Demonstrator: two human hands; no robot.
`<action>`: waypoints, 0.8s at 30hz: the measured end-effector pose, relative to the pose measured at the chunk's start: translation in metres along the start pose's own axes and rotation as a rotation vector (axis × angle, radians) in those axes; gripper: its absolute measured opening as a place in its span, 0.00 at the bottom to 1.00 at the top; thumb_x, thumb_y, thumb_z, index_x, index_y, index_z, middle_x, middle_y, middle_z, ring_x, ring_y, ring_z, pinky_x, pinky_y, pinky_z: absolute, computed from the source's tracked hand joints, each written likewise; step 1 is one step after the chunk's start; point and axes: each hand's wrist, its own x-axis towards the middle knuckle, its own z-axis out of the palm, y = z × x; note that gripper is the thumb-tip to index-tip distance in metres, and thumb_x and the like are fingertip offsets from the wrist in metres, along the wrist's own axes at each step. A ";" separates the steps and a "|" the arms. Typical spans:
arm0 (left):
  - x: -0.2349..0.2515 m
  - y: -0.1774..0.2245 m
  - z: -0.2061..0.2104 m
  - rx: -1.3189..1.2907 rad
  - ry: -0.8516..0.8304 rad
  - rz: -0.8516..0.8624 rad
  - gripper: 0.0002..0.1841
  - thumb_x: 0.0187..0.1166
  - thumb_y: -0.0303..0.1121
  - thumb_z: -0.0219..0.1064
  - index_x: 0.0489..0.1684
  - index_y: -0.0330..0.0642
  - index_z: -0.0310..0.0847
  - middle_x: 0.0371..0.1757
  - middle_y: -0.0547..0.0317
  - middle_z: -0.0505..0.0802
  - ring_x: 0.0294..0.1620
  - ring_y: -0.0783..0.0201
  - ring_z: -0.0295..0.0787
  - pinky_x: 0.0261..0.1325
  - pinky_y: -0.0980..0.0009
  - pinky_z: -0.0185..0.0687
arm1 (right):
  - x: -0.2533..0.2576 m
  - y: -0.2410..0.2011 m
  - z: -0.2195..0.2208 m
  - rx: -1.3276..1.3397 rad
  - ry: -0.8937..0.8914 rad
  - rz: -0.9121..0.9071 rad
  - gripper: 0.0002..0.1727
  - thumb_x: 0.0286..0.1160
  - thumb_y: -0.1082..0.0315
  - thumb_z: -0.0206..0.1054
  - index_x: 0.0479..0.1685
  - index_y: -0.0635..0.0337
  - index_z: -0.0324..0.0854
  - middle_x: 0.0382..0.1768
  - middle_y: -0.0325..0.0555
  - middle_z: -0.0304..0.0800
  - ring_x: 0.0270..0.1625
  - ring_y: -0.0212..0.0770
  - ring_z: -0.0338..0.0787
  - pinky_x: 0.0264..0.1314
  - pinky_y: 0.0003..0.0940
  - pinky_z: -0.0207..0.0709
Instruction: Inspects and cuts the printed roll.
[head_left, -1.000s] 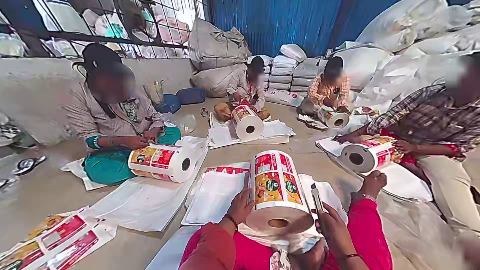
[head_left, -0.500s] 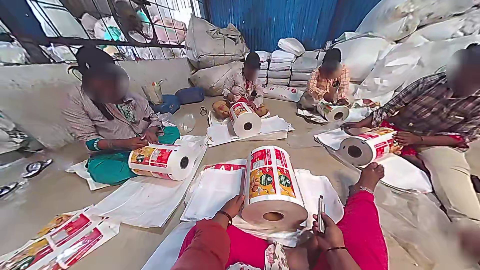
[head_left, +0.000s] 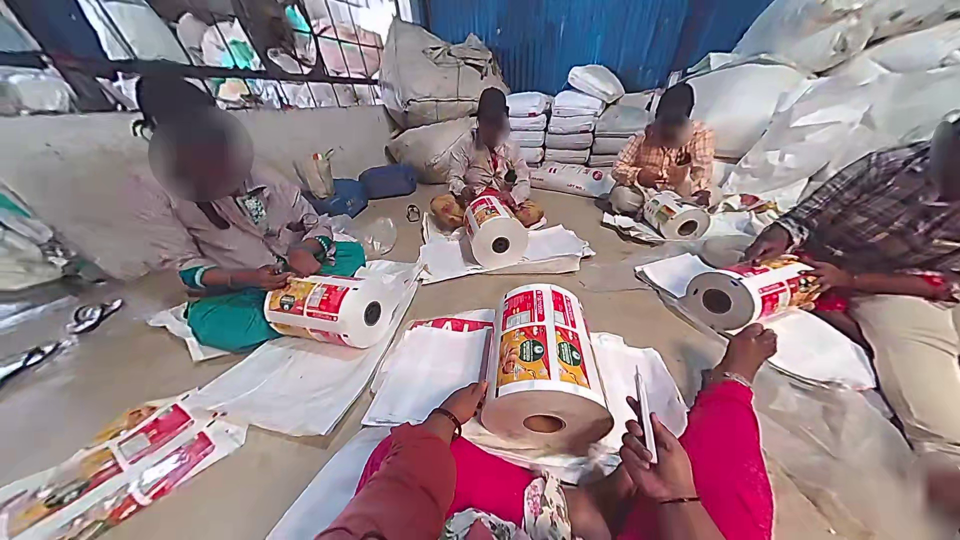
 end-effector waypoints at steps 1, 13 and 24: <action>0.000 -0.002 0.001 -0.010 -0.004 -0.003 0.39 0.94 0.59 0.31 0.81 0.35 0.71 0.68 0.34 0.88 0.65 0.40 0.89 0.70 0.42 0.79 | -0.004 -0.001 0.008 -0.003 -0.059 0.014 0.28 0.94 0.50 0.28 0.71 0.48 0.72 0.16 0.27 0.75 0.09 0.20 0.68 0.08 0.16 0.60; 0.002 0.000 -0.004 0.002 -0.034 -0.009 0.39 0.93 0.61 0.31 0.80 0.36 0.73 0.68 0.34 0.88 0.67 0.40 0.88 0.71 0.42 0.78 | -0.052 -0.017 0.118 -0.831 -0.199 -1.245 0.13 0.85 0.52 0.65 0.63 0.34 0.76 0.41 0.24 0.92 0.35 0.27 0.92 0.39 0.25 0.90; 0.002 -0.003 -0.004 0.023 -0.043 -0.016 0.40 0.93 0.61 0.31 0.80 0.36 0.73 0.66 0.33 0.88 0.64 0.40 0.89 0.71 0.42 0.78 | 0.038 0.006 -0.071 -0.605 0.666 -0.180 0.16 0.91 0.58 0.56 0.64 0.60 0.67 0.30 0.43 0.77 0.21 0.35 0.79 0.23 0.35 0.78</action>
